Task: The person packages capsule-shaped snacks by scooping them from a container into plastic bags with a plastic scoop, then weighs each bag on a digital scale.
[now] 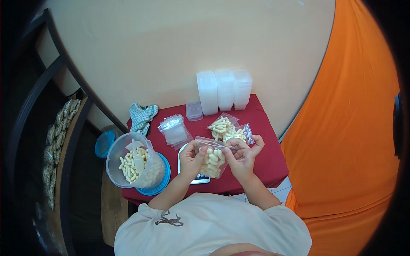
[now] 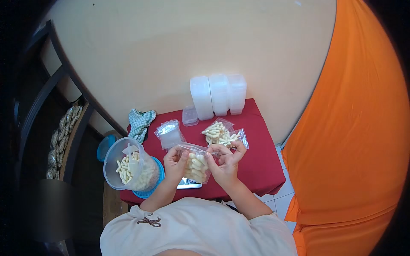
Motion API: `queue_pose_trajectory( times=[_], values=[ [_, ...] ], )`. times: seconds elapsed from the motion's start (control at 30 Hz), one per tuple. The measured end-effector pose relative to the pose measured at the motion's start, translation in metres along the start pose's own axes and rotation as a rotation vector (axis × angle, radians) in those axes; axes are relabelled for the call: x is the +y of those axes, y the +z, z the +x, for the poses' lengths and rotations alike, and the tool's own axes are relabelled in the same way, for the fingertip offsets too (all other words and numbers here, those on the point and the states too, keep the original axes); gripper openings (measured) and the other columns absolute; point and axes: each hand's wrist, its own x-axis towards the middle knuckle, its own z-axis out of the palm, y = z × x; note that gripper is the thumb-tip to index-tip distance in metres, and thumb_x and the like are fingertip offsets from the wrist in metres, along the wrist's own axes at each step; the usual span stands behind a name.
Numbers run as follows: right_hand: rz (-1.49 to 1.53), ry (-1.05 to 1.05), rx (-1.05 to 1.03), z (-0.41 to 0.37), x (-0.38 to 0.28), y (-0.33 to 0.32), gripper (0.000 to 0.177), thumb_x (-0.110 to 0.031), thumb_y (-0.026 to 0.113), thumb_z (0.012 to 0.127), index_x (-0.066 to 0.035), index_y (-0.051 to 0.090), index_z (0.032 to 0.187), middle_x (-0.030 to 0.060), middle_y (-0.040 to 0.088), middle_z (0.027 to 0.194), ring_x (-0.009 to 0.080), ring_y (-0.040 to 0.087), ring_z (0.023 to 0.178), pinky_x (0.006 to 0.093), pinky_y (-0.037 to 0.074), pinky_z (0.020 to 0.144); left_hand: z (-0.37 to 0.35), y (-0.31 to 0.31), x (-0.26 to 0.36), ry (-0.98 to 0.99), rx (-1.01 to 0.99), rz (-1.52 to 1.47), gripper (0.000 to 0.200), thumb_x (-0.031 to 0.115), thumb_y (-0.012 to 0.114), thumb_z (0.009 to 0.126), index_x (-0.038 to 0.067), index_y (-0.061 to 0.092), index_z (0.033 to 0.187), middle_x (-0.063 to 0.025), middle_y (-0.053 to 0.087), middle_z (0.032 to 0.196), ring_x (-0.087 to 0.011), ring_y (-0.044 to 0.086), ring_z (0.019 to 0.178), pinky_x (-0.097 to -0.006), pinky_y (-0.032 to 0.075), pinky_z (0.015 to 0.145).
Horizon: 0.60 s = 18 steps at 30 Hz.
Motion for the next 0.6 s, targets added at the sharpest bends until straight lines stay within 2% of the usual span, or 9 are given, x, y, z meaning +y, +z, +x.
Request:
queue_pose_trajectory(
  times=[0.1,0.23,0.33,0.43,0.5,0.6],
  values=[
    [-0.062,-0.099,0.039,-0.005,0.003,0.001,0.061,0.014,0.052,0.082,-0.019,0.014,0.116,0.0138,0.053,0.096,0.0105,0.056,0.079,0.0205,0.05,0.066,-0.004,0.0,-0.003,0.009,-0.026,0.035,0.019,0.018,0.063,0.087,0.001,0.06,0.095,-0.0027,0.063,0.088,-0.0077,0.057,0.082,-0.0229,0.045,0.075],
    [-0.007,-0.129,0.076,-0.012,0.004,0.001,0.06,0.014,0.052,0.081,-0.019,0.014,0.115,0.0135,0.053,0.094,0.0107,0.056,0.082,0.0208,0.049,0.067,-0.012,0.001,0.001,0.012,-0.051,0.051,0.021,0.019,0.064,0.086,0.0,0.06,0.095,-0.0035,0.063,0.089,-0.0091,0.058,0.084,-0.0241,0.045,0.077],
    [0.007,-0.082,0.011,-0.016,-0.003,0.003,0.063,0.014,0.053,0.081,-0.02,0.014,0.117,0.013,0.053,0.093,0.0111,0.055,0.085,0.0211,0.049,0.069,-0.018,-0.008,0.001,-0.029,-0.023,0.063,0.021,0.019,0.065,0.085,0.0,0.061,0.094,-0.0035,0.063,0.088,-0.0099,0.059,0.083,-0.0245,0.046,0.076],
    [-0.005,-0.09,-0.046,-0.017,-0.01,0.011,0.066,0.014,0.056,0.079,-0.018,0.014,0.119,0.0126,0.053,0.091,0.0124,0.055,0.082,0.0221,0.046,0.07,-0.024,-0.019,0.001,0.043,-0.068,0.145,0.021,0.019,0.065,0.085,0.0,0.062,0.094,-0.0039,0.064,0.087,-0.0098,0.059,0.082,-0.0245,0.047,0.075],
    [0.03,0.047,-0.048,-0.025,-0.013,0.017,0.069,0.014,0.056,0.079,-0.018,0.012,0.122,0.0122,0.053,0.091,0.0125,0.055,0.082,0.0225,0.046,0.07,-0.03,-0.025,0.004,0.045,-0.068,0.154,0.02,0.018,0.065,0.086,0.0,0.062,0.094,-0.0044,0.065,0.088,-0.0094,0.059,0.082,-0.0244,0.047,0.074],
    [0.023,0.032,-0.057,-0.037,-0.012,0.03,0.065,0.013,0.054,0.081,-0.016,0.012,0.121,0.012,0.053,0.091,0.0123,0.055,0.083,0.0223,0.047,0.068,-0.04,-0.033,0.01,0.029,-0.059,0.082,0.021,0.018,0.064,0.086,-0.001,0.062,0.096,-0.005,0.065,0.088,-0.009,0.059,0.082,-0.0243,0.047,0.074]
  ],
)
